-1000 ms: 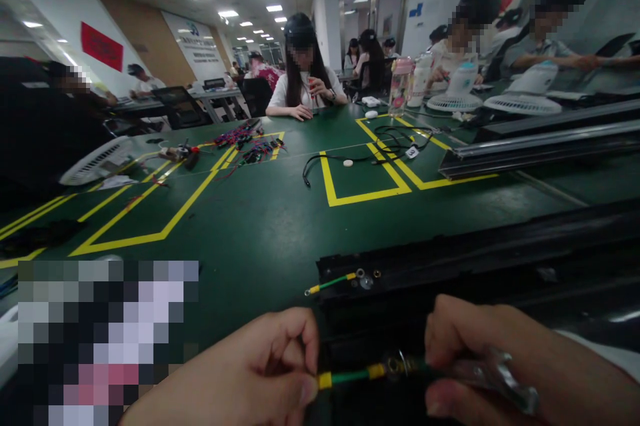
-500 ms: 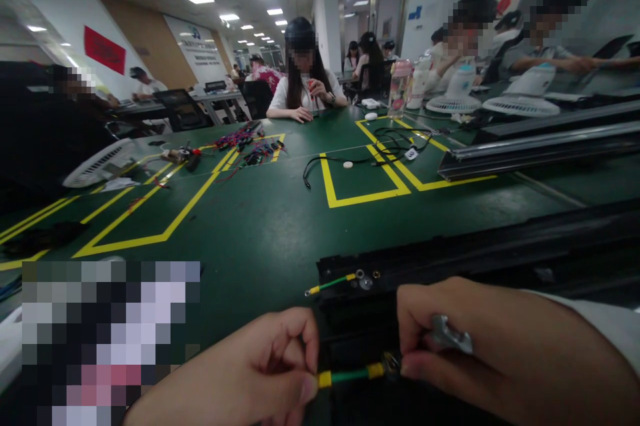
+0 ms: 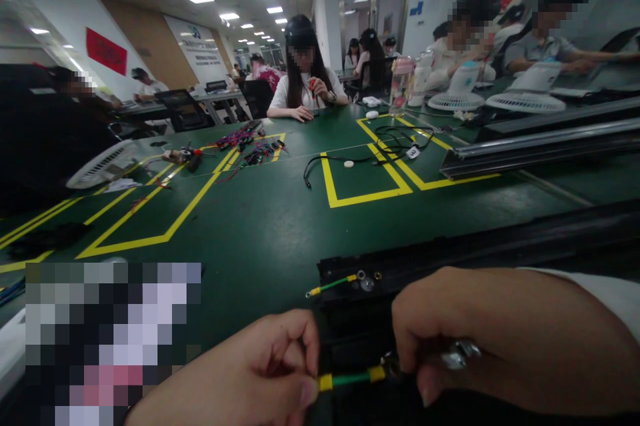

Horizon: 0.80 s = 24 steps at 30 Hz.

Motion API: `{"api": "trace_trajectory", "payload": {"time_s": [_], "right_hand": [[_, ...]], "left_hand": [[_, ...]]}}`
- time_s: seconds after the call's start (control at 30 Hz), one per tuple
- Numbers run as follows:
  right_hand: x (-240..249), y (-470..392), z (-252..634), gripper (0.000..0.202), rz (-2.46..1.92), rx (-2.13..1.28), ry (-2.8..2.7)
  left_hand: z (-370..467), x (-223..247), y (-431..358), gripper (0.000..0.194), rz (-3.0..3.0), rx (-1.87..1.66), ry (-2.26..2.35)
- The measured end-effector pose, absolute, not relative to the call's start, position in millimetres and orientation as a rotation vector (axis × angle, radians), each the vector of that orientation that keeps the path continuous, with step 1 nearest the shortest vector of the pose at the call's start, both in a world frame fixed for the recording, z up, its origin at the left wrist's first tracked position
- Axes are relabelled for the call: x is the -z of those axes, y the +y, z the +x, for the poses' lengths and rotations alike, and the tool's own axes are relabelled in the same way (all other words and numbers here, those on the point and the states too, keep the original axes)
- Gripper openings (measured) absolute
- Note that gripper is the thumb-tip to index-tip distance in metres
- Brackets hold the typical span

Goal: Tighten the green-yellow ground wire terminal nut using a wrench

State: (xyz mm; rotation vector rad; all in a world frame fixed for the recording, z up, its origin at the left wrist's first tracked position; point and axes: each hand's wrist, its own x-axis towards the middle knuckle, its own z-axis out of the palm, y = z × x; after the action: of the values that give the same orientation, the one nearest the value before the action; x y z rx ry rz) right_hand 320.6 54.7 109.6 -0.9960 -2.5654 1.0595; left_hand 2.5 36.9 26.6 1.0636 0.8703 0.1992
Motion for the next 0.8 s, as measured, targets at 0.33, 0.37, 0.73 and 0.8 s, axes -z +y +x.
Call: {"api": "trace_trajectory", "payload": {"time_s": [0.33, 0.37, 0.73, 0.8], "right_hand": [[-68, 12, 334, 0.017, -1.220, -0.793, -2.081], [-62, 10, 334, 0.017, -1.198, -0.788, -2.089], [-74, 15, 322, 0.013, -1.349, -0.981, -2.179], [-85, 21, 322, 0.010, -1.419, -1.059, -2.243]], "left_hand": [[4, -26, 37, 0.035, 1.075, -0.203, 0.874], [3, -26, 37, 0.035, 1.079, -0.201, 0.871], [4, -28, 38, 0.033, 1.093, -0.205, 0.878], [4, -28, 38, 0.035, 1.094, -0.209, 0.877]]}}
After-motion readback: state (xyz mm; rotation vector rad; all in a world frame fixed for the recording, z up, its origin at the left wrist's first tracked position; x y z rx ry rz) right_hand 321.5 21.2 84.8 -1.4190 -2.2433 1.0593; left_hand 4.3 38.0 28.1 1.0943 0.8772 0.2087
